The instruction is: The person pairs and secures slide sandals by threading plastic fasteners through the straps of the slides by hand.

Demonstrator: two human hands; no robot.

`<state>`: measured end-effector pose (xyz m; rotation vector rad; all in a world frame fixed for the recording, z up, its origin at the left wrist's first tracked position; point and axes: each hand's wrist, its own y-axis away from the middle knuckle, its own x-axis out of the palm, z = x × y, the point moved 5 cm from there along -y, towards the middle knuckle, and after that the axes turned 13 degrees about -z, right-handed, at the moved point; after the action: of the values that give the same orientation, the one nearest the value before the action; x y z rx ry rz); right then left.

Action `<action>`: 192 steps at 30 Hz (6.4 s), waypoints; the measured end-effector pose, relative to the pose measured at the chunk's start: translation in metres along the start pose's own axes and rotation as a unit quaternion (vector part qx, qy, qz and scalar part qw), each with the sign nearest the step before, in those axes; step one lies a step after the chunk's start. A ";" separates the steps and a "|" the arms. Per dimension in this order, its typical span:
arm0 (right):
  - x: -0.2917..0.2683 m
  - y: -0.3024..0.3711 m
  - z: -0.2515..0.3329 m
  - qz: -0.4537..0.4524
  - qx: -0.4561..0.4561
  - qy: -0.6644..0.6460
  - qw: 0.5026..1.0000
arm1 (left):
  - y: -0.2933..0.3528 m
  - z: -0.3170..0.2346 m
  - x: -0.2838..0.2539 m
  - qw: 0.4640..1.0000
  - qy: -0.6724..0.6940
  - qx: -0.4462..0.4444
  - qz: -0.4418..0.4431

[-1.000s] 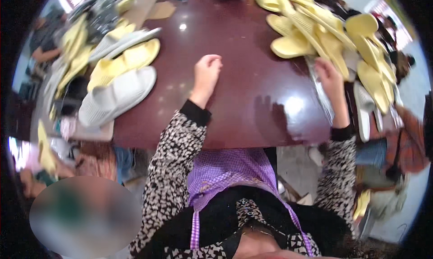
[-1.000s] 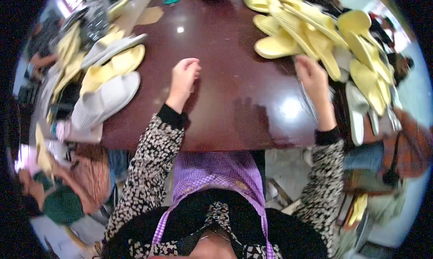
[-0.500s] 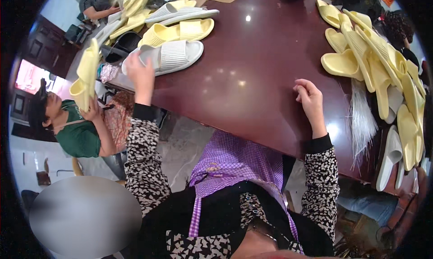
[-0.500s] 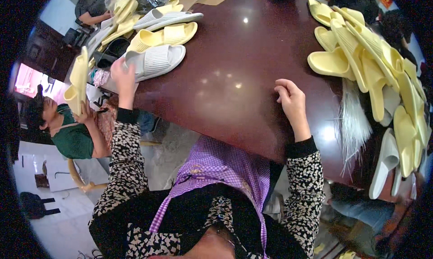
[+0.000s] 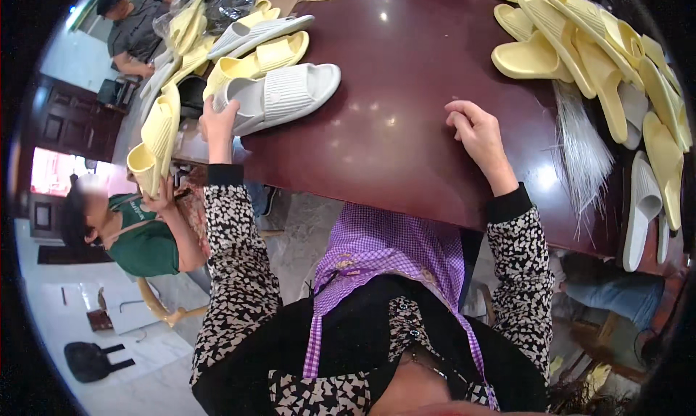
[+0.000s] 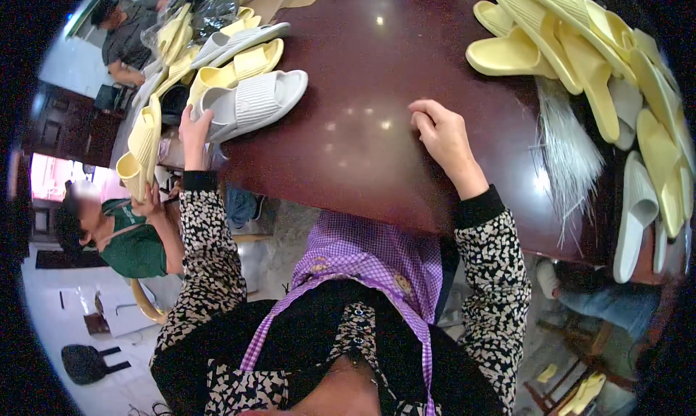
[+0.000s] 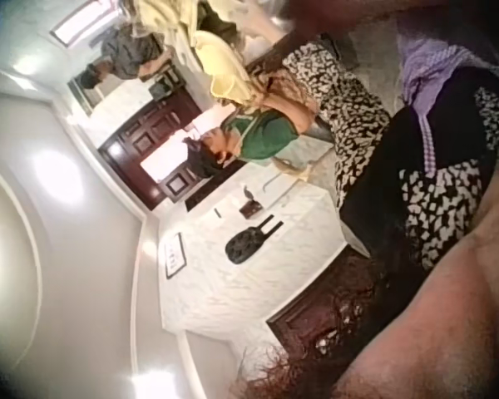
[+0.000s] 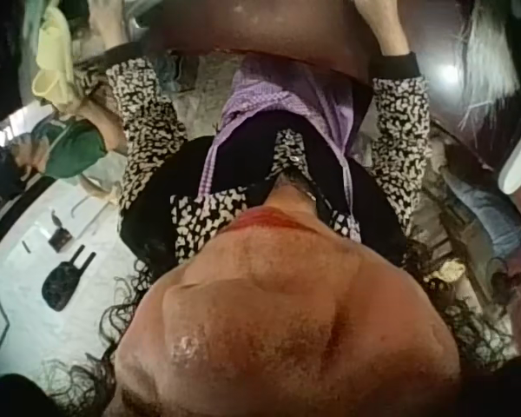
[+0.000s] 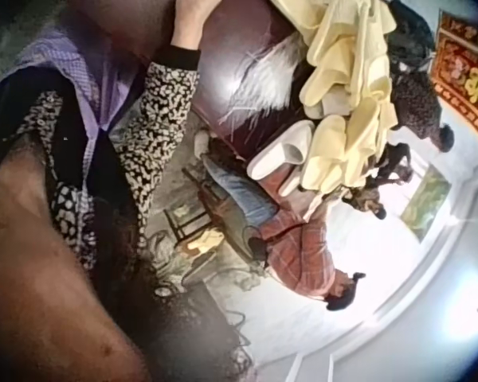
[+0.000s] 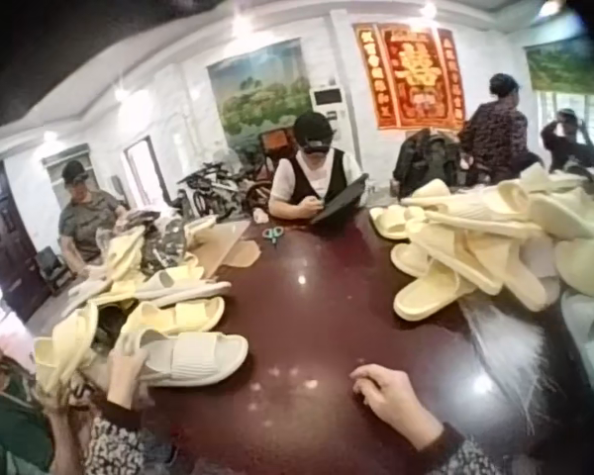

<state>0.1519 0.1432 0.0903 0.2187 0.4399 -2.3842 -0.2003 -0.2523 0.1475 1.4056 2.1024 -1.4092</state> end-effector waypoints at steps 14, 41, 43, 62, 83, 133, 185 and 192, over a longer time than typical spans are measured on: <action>-0.008 -0.009 -0.016 0.005 0.150 -0.285 0.947 | 0.135 -0.189 0.056 0.950 0.276 0.132 0.064; -0.094 -0.071 -0.021 -0.286 -0.073 -0.025 0.955 | 0.175 -0.292 0.043 0.816 0.283 0.485 0.139; -0.099 -0.059 -0.026 -0.339 -0.113 -0.007 0.934 | 0.190 -0.295 0.047 0.806 0.307 0.491 0.121; -0.134 0.001 -0.062 -0.384 -0.168 0.483 0.769 | 0.237 -0.280 0.074 0.810 0.424 0.364 0.178; -0.123 0.011 -0.039 -0.336 -0.269 0.316 0.846 | 0.237 -0.295 0.054 0.795 0.445 0.389 0.137; -0.318 0.292 -0.104 -0.422 0.172 0.291 0.841 | 0.263 -0.300 0.088 0.798 0.403 0.403 0.195; -0.144 0.102 0.053 0.024 0.105 -0.216 0.970 | 0.266 -0.287 -0.026 0.753 0.479 0.359 0.273; -0.122 0.054 -0.012 0.022 0.160 -0.134 0.978 | 0.249 -0.267 -0.022 0.785 0.420 0.349 0.293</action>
<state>0.2787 0.1839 0.0985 0.0474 -0.0754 -2.3860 0.0907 -0.0300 0.1519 3.1017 1.1409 -1.4577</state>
